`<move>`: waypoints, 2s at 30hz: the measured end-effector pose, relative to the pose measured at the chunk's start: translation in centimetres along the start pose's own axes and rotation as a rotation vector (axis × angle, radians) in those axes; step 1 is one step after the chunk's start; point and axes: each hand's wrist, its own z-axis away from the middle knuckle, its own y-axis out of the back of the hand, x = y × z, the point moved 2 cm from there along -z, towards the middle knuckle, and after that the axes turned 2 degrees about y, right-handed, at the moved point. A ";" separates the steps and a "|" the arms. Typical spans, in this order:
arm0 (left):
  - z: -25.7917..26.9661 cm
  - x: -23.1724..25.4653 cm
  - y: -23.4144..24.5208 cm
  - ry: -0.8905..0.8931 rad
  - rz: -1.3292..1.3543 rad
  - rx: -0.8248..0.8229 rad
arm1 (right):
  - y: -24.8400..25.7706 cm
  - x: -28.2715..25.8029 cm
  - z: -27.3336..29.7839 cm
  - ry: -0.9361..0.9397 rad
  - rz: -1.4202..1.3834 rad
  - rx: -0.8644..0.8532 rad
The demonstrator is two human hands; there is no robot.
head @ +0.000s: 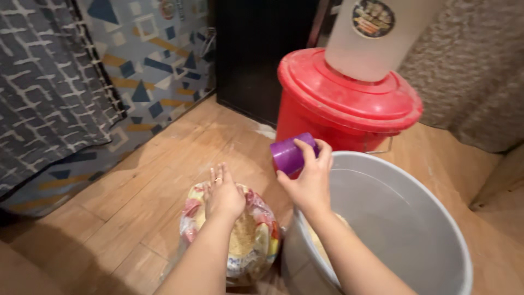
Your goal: The person scoops rice from an open bag using a purple scoop and pours it into a grey bucket. The person repeats this scooping and pouring action multiple times to transfer rice from the bag to the bucket.
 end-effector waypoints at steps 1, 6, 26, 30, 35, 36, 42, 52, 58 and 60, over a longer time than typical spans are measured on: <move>-0.1 -1.1 0.2 0.030 -0.004 0.033 | -1.2 -0.6 0.1 0.026 -0.014 -0.020; -0.1 -5.6 0.1 0.057 -0.132 -0.016 | -7.4 -2.1 1.8 0.036 -0.027 -0.262; -0.6 -12.0 -2.8 0.342 -0.201 -0.236 | -22.6 -0.1 14.4 0.179 0.146 -0.522; -0.6 -12.6 -3.9 0.378 -0.153 -0.269 | -23.4 1.1 15.8 0.214 0.098 -0.561; -0.6 -12.2 -4.1 0.361 -0.170 -0.301 | -23.5 1.5 15.2 0.110 0.099 -0.713; -0.6 -12.1 -4.1 0.358 -0.176 -0.309 | -23.5 1.4 15.0 0.085 0.094 -0.738; -0.5 -11.9 -3.6 0.350 -0.179 -0.326 | -23.3 1.9 14.6 -0.051 0.022 -0.901; -0.8 -11.4 -2.2 0.318 -0.162 -0.322 | -26.4 8.6 17.2 -0.874 -0.511 -0.962; -1.2 -11.5 -2.0 0.246 -0.169 -0.208 | -25.8 10.0 17.3 -1.113 -0.501 -0.795; -1.2 -11.5 -1.6 0.222 -0.174 -0.153 | -25.0 9.7 16.8 -1.173 -0.539 -0.763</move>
